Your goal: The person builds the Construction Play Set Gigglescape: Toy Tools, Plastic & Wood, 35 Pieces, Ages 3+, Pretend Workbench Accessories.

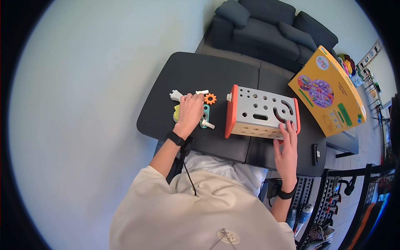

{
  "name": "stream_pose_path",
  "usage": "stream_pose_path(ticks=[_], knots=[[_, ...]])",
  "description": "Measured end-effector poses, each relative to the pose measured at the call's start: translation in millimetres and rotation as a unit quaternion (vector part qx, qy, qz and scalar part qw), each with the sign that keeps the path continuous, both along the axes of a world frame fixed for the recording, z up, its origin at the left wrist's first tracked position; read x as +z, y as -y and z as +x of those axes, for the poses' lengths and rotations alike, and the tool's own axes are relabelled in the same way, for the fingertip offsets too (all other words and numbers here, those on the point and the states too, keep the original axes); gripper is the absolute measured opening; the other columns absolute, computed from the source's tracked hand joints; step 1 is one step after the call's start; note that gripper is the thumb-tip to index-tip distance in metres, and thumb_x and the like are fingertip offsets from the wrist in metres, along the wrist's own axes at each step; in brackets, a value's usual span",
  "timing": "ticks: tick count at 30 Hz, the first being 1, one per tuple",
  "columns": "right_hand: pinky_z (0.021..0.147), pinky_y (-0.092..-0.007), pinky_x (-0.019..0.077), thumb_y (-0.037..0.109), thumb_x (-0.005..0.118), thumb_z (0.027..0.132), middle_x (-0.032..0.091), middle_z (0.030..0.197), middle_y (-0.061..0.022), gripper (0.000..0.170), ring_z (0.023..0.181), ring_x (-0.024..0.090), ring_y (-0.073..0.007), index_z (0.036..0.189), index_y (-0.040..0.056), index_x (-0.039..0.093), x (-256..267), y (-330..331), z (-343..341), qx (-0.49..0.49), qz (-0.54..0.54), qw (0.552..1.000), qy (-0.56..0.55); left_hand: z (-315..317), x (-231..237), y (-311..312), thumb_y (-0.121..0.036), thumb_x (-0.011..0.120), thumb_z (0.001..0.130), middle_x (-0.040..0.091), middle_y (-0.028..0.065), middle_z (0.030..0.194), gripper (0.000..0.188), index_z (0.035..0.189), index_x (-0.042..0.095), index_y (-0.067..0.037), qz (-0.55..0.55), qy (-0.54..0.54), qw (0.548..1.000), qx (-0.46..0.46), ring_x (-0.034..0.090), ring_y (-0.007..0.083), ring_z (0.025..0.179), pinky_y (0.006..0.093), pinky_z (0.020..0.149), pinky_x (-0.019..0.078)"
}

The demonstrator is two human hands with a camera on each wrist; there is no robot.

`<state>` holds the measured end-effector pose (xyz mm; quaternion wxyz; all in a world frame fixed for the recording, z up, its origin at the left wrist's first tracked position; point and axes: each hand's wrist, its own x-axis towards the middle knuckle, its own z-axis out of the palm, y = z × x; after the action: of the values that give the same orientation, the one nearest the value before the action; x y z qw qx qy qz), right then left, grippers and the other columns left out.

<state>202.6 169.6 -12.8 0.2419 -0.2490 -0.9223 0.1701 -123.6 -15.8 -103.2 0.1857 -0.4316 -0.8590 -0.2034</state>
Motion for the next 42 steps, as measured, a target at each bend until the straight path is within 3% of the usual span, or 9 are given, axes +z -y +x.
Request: stream_pose_path(ticks=[7,9,14,17,24,29,32,36,42], knots=[[0.127,-0.0494,0.0303,0.006,0.064,0.101,0.045,0.165,-0.0164,0.047,0.158,0.034,-0.0368,0.148,0.0071,0.057,8,-3,3,0.012,-0.061,0.997,-0.034,46,90,-3,-0.011,0.073,0.096,0.073,0.0039,0.094,0.012,0.106,0.068,-0.008,0.143,0.208,0.965,-0.067,0.066,0.0228,0.088,0.0383,0.080,0.0506],[0.119,-0.0460,0.0415,0.006,0.064,0.102,0.053,0.157,-0.0170,0.039,0.146,0.049,-0.0353,0.141,0.0056,0.062,13,-4,1,0.003,0.007,0.999,-0.036,68,119,4,-0.012,0.074,0.096,0.073,0.0024,0.095,0.014,0.108,0.070,-0.007,0.187,0.234,0.949,-0.095,0.065,0.0181,0.088,0.0344,0.081,0.0516],[0.092,-0.0320,0.0531,0.007,0.062,0.104,0.071,0.118,-0.0077,0.024,0.106,0.066,-0.0157,0.127,-0.0001,0.066,22,27,-4,0.064,-0.289,0.941,-0.166,123,135,9,-0.002,0.078,0.091,0.074,0.0038,0.103,0.020,0.109,0.071,-0.005,0.227,0.376,0.854,-0.280,0.068,0.0133,0.092,0.0277,0.082,0.0505],[0.094,-0.0307,0.0528,0.012,0.057,0.110,0.070,0.116,-0.0073,0.030,0.104,0.066,-0.0145,0.136,-0.0009,0.057,16,54,-14,0.166,-0.469,0.847,-0.188,147,124,0,0.001,0.079,0.090,0.073,0.0044,0.103,0.021,0.108,0.070,-0.006,0.214,0.335,0.859,-0.323,0.070,0.0162,0.093,0.0313,0.083,0.0536],[0.092,-0.0312,0.0554,0.018,0.053,0.113,0.067,0.113,-0.0074,0.028,0.102,0.067,-0.0134,0.131,-0.0026,0.055,-17,55,-9,0.126,-0.552,0.801,-0.192,160,101,-6,-0.005,0.078,0.090,0.072,0.0058,0.104,0.024,0.112,0.070,-0.009,0.142,0.307,0.869,-0.360,0.067,0.0274,0.099,0.0389,0.085,0.0557],[0.090,-0.0340,0.0574,0.022,0.055,0.113,0.069,0.106,-0.0070,0.025,0.095,0.069,-0.0158,0.127,0.0006,0.057,-36,43,3,0.153,-0.683,0.678,-0.225,143,111,-5,-0.005,0.079,0.090,0.071,0.0072,0.112,0.026,0.115,0.070,-0.008,0.130,0.319,0.834,-0.431,0.067,0.0272,0.103,0.0383,0.086,0.0558],[0.090,-0.0335,0.0561,0.025,0.055,0.114,0.069,0.103,-0.0068,0.026,0.094,0.068,-0.0154,0.126,0.0027,0.058,-47,37,11,0.126,-0.698,0.673,-0.209,113,117,-3,-0.004,0.080,0.089,0.070,0.0081,0.118,0.030,0.117,0.070,-0.006,0.202,0.197,0.892,-0.353,0.067,0.0280,0.106,0.0378,0.093,0.0551],[0.092,-0.0326,0.0540,0.028,0.055,0.114,0.069,0.107,-0.0042,0.026,0.097,0.067,-0.0145,0.126,0.0050,0.059,-72,28,15,0.129,-0.722,0.647,-0.208,72,98,-5,-0.020,0.086,0.088,0.037,0.0176,0.163,0.080,0.155,0.043,-0.010,0.120,0.247,0.921,-0.278,0.039,0.0370,0.150,0.0472,0.123,0.0365],[0.097,-0.0337,0.0520,0.032,0.055,0.114,0.067,0.129,-0.0047,0.029,0.119,0.064,-0.0181,0.129,0.0078,0.060,-82,25,7,0.066,-0.746,0.619,-0.234,64,59,-16,-0.034,0.091,0.084,0.003,0.0246,0.177,0.130,0.170,-0.003,-0.010,0.008,0.350,0.906,-0.236,0.007,0.0388,0.165,0.0508,0.133,0.0180]])
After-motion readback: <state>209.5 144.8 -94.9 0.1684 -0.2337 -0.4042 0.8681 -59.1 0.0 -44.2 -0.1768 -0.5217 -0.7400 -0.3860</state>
